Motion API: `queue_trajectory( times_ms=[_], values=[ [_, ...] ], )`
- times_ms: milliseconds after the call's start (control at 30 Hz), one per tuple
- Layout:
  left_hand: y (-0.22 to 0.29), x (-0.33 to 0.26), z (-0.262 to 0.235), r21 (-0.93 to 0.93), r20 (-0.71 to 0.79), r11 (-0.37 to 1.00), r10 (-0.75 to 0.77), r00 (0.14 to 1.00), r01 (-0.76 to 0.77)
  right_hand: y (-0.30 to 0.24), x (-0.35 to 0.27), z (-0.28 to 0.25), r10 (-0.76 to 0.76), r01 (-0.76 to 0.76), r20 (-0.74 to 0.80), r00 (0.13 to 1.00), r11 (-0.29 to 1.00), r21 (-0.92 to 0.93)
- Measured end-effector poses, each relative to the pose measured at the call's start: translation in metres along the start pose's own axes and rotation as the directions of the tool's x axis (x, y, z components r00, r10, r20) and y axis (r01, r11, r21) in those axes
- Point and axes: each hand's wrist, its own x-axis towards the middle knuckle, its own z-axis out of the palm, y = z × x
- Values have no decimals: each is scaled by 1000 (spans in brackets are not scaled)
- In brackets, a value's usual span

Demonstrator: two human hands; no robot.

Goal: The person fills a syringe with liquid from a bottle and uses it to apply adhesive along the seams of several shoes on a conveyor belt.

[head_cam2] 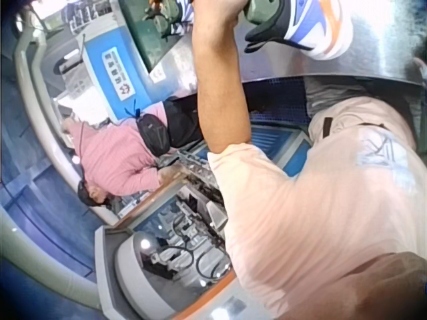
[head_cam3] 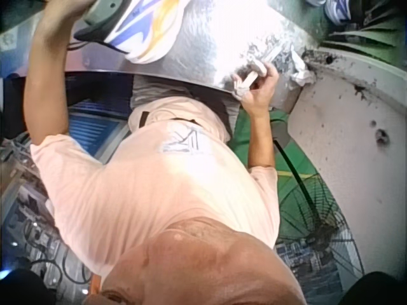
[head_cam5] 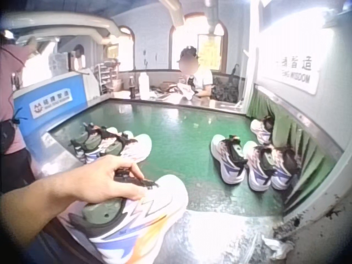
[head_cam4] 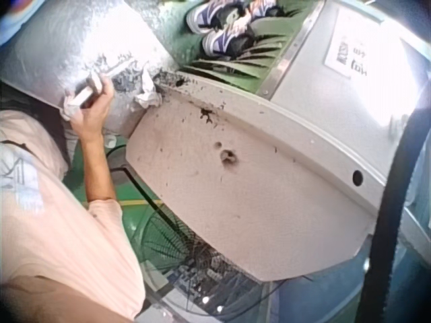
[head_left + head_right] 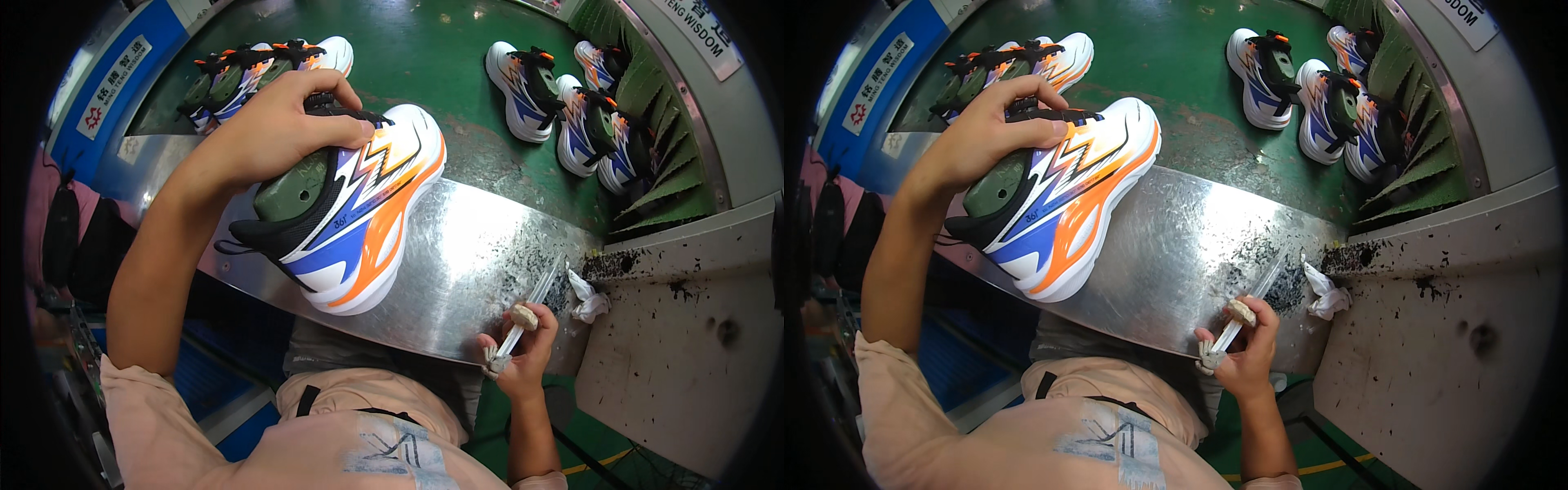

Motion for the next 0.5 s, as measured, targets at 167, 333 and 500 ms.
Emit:
queue_trajectory(
  times_ms=[167, 333, 500],
  values=[
    [2, 35, 2, 339, -24, 931, 155, 988, -138, 1, 0, 5, -4, 4, -6, 1000, 1000, 14],
    [25, 131, 28, 636, -241, 765, 326, 914, -105, -5, 11, 3, -44, 44, 4, 999, 995, -88],
    [-70, 242, 116, 613, -64, 503, 800, 597, -609, -13, 9, -11, -1, 3, 7, 1000, 985, -172]
  ],
)
